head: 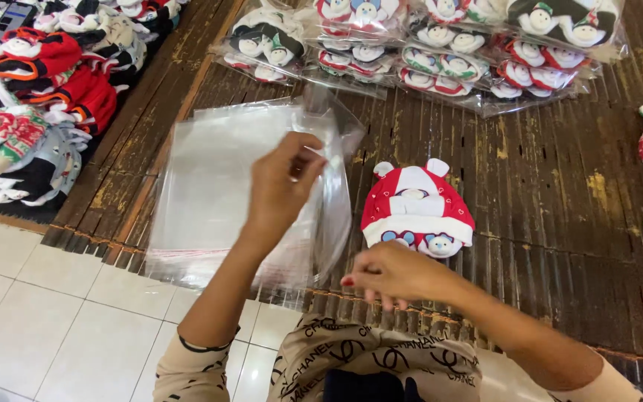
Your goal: Packaging small fabric items into plastic bags using a plastic sheet as an insert
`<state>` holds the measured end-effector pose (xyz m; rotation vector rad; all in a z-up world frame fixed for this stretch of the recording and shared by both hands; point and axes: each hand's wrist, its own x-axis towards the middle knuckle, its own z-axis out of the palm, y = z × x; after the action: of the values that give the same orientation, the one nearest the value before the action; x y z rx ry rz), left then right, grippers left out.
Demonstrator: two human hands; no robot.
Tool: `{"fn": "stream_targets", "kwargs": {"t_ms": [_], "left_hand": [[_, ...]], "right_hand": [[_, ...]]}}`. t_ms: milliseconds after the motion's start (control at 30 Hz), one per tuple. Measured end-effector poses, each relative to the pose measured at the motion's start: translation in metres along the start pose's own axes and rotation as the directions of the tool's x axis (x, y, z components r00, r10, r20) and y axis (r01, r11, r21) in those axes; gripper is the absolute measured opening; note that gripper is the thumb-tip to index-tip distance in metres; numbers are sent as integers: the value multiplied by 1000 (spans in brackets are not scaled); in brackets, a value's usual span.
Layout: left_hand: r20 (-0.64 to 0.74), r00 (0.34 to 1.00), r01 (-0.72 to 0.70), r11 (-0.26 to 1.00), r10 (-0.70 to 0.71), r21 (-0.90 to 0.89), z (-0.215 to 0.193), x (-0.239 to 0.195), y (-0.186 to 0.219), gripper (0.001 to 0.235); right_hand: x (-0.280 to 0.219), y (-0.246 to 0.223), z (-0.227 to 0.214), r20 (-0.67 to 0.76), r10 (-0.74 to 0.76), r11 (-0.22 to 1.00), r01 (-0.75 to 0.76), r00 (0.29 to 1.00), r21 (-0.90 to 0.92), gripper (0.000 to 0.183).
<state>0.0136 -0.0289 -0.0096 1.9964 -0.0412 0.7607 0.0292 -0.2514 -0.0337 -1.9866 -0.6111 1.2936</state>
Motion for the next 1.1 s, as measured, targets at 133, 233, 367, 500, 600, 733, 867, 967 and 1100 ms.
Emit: {"fn": "stream_targets", "kwargs": {"t_ms": [133, 233, 367, 500, 600, 733, 867, 967, 1100], "left_hand": [[66, 995, 89, 983, -79, -159, 47, -2, -24, 32], [110, 986, 150, 951, -125, -269, 86, -5, -37, 20], [287, 944, 277, 859, -161, -430, 125, -11, -25, 16], [389, 907, 383, 703, -163, -599, 143, -12, 2, 30], [261, 962, 197, 852, -74, -486, 145, -9, 0, 19], [296, 955, 76, 939, 28, -335, 144, -9, 27, 35], [177, 945, -225, 939, 275, -258, 145, 0, 42, 62], [76, 862, -465, 841, 502, -277, 121, 12, 92, 41], [387, 549, -835, 465, 741, 294, 122, -3, 77, 56]], "right_hand": [[-9, 20, -29, -298, -267, 964, 257, 916, -74, 19], [-7, 30, -46, -609, -375, 868, 495, 699, 34, 9], [-1, 37, -52, -706, -283, 747, 611, 649, 262, 65], [4, 54, -61, -799, -233, 599, 729, 554, 331, 46], [2, 70, -78, -826, -163, 560, 740, 540, 373, 27], [0, 82, -88, -871, -147, 529, 781, 469, 331, 19], [-25, 60, -99, -905, -372, 689, 715, 205, -121, 8], [-44, 44, -110, -664, -737, 594, 351, -124, -724, 15], [-31, 34, -101, -230, -950, 221, 64, -213, -973, 18]]}}
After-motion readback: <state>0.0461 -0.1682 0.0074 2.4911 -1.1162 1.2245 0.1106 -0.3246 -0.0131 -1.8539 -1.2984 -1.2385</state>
